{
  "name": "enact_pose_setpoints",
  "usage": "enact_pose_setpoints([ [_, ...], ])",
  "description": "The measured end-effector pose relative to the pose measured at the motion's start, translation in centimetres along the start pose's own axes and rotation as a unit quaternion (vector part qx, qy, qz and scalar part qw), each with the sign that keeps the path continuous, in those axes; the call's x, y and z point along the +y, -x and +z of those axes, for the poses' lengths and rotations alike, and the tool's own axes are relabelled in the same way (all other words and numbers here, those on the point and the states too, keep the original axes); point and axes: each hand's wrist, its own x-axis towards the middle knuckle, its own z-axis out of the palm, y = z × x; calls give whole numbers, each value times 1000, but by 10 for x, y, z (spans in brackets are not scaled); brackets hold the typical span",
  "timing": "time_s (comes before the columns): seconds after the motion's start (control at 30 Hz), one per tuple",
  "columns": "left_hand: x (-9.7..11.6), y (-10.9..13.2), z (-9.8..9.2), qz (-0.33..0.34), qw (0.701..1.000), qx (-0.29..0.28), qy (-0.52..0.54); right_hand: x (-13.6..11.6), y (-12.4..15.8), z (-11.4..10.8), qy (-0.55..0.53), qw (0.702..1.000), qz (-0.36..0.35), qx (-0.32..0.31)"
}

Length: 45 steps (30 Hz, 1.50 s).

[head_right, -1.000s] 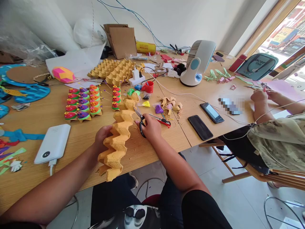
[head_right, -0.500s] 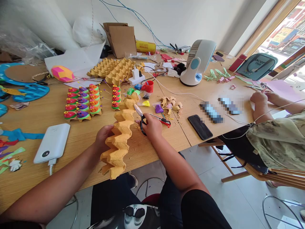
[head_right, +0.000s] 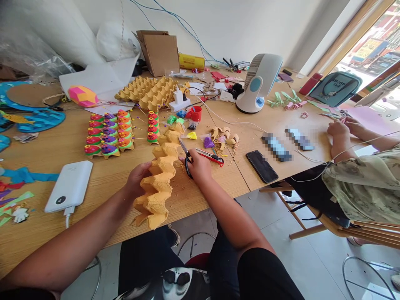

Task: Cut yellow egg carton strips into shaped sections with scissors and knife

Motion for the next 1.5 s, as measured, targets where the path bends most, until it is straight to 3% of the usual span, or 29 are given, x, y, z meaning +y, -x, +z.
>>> enact_pose_setpoints([
  [0.33, -3, 1, 5, 18, 999, 6, -36, 5, -5, 4, -40, 999, -1, -3],
  [0.77, -1, -1, 17, 127, 990, 41, -36, 9, -5, 11, -146, 989, -11, 3],
  [0.97, 1, 1, 18, 121, 989, 72, -55, 6, -4, 9, -202, 979, 5, 0],
  [1.2, 1, 0, 18, 143, 981, 85, -98, -7, -2, 3, -374, 926, 8, -51],
  [1.5, -6, -4, 10, 112, 988, 70, -78, -12, -1, 1, -515, 847, 44, -126],
])
